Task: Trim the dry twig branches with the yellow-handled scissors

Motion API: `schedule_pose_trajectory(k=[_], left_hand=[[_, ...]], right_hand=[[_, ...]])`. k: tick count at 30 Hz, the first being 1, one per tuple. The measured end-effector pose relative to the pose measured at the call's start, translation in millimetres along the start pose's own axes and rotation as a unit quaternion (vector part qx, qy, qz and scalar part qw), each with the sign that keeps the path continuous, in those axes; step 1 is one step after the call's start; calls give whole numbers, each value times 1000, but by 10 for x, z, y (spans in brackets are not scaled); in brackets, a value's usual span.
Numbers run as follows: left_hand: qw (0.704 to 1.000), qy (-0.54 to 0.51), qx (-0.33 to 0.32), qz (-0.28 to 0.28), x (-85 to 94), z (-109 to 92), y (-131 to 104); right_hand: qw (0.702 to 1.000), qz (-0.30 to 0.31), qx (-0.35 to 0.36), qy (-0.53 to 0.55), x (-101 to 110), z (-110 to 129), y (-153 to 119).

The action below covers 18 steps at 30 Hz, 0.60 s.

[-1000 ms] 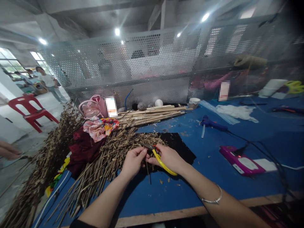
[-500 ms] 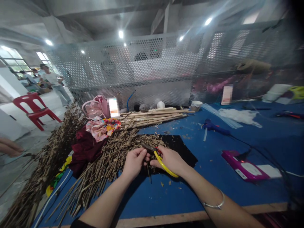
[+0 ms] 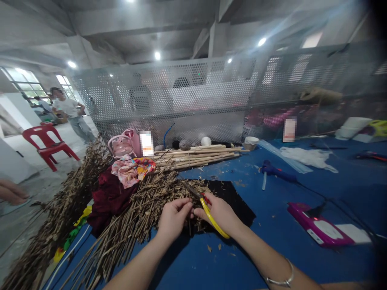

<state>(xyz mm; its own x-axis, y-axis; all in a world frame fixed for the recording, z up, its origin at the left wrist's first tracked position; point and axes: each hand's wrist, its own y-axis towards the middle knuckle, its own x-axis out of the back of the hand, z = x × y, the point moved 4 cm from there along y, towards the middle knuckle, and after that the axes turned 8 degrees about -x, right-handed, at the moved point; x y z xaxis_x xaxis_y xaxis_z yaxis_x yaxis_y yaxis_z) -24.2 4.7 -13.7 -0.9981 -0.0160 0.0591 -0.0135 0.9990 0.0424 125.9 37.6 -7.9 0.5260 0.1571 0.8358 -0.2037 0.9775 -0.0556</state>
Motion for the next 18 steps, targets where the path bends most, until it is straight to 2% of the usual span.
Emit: schedule_pose_trajectory(k=[6,18], left_hand=[[1000,18,-9,3,-11,-11,-23],[1000,-10,-16,-19,0,19,-15]], right_hand=[[998,-28,24,58,5,56,-53],[999,-28,5,36,-11,82,-51]])
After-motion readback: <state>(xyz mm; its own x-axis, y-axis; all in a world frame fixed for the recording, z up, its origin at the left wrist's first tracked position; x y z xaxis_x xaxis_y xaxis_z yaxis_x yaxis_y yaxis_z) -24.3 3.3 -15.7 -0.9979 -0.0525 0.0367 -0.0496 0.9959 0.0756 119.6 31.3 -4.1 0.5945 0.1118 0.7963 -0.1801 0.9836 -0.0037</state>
